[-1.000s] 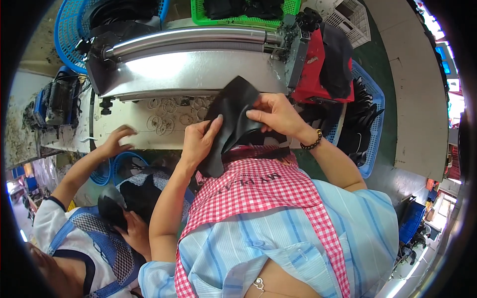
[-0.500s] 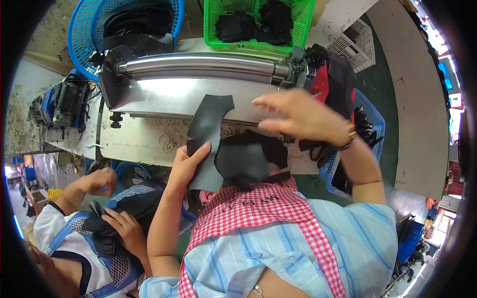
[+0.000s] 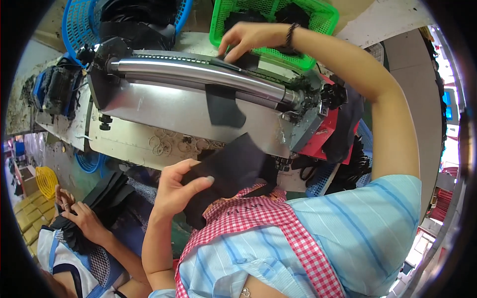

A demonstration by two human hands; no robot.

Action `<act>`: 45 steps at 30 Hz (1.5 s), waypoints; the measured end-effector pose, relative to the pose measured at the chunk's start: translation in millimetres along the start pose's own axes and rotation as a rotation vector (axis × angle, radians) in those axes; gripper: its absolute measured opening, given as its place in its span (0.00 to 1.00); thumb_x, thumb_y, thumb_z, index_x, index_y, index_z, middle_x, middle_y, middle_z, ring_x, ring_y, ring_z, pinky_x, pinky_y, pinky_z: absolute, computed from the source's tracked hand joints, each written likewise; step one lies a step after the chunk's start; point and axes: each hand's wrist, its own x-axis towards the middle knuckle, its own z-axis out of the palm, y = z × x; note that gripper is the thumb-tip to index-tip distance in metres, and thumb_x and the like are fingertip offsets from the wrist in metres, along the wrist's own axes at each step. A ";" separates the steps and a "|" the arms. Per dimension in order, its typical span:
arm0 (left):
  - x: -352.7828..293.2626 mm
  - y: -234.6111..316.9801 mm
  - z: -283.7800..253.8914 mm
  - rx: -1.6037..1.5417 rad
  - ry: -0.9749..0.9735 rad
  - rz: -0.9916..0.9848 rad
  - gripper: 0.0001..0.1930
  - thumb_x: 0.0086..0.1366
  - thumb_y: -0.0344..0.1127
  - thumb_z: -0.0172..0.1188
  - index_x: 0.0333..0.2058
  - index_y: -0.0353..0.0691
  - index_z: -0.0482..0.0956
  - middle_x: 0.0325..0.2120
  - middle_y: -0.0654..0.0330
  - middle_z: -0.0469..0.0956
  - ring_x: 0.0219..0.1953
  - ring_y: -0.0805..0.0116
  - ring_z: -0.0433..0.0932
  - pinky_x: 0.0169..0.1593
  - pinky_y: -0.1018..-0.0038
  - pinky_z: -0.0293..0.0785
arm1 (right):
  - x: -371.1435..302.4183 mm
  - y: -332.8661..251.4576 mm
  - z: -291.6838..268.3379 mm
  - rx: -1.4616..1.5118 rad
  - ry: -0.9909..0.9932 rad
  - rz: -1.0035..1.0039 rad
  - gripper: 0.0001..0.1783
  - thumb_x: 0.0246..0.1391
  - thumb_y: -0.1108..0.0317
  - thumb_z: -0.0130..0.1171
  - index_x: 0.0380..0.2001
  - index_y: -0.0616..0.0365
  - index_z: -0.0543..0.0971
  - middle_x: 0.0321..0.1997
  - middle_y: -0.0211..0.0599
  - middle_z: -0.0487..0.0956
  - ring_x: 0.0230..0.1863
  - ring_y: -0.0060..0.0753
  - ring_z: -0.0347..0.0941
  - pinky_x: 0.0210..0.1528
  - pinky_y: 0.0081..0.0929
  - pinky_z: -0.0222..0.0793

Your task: Applying adhesive to leather shoe upper components using a specialized roller machine in a factory setting.

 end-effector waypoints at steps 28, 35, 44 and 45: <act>-30.1 18.4 -3.7 0.116 0.308 0.179 0.10 0.63 0.35 0.59 0.30 0.33 0.79 0.23 0.70 0.76 0.25 0.86 0.70 0.28 0.86 0.66 | -71.6 -132.2 123.3 -0.086 0.038 -0.255 0.19 0.51 0.57 0.63 0.24 0.66 0.79 0.20 0.36 0.76 0.23 0.20 0.70 0.26 0.24 0.64; -34.2 9.9 -13.3 -0.017 0.280 0.131 0.12 0.63 0.37 0.59 0.26 0.33 0.79 0.21 0.69 0.76 0.21 0.85 0.70 0.24 0.85 0.66 | -72.9 -139.8 116.4 -0.372 0.247 -0.317 0.11 0.46 0.66 0.65 0.27 0.63 0.78 0.25 0.38 0.76 0.29 0.33 0.73 0.31 0.26 0.67; -10.4 -1.5 -5.4 -0.024 0.182 -0.103 0.13 0.61 0.39 0.62 0.28 0.33 0.79 0.22 0.66 0.78 0.22 0.82 0.73 0.25 0.83 0.68 | -72.6 -132.3 54.0 -0.728 0.356 -0.584 0.07 0.45 0.70 0.61 0.26 0.62 0.76 0.29 0.40 0.74 0.33 0.40 0.73 0.38 0.32 0.70; -3.3 -3.8 -2.2 0.022 0.197 -0.155 0.14 0.61 0.41 0.61 0.27 0.32 0.80 0.21 0.66 0.77 0.21 0.82 0.72 0.24 0.82 0.68 | -81.4 -137.4 26.0 -0.776 0.412 -0.693 0.06 0.40 0.76 0.56 0.27 0.62 0.76 0.30 0.45 0.76 0.34 0.44 0.72 0.36 0.30 0.69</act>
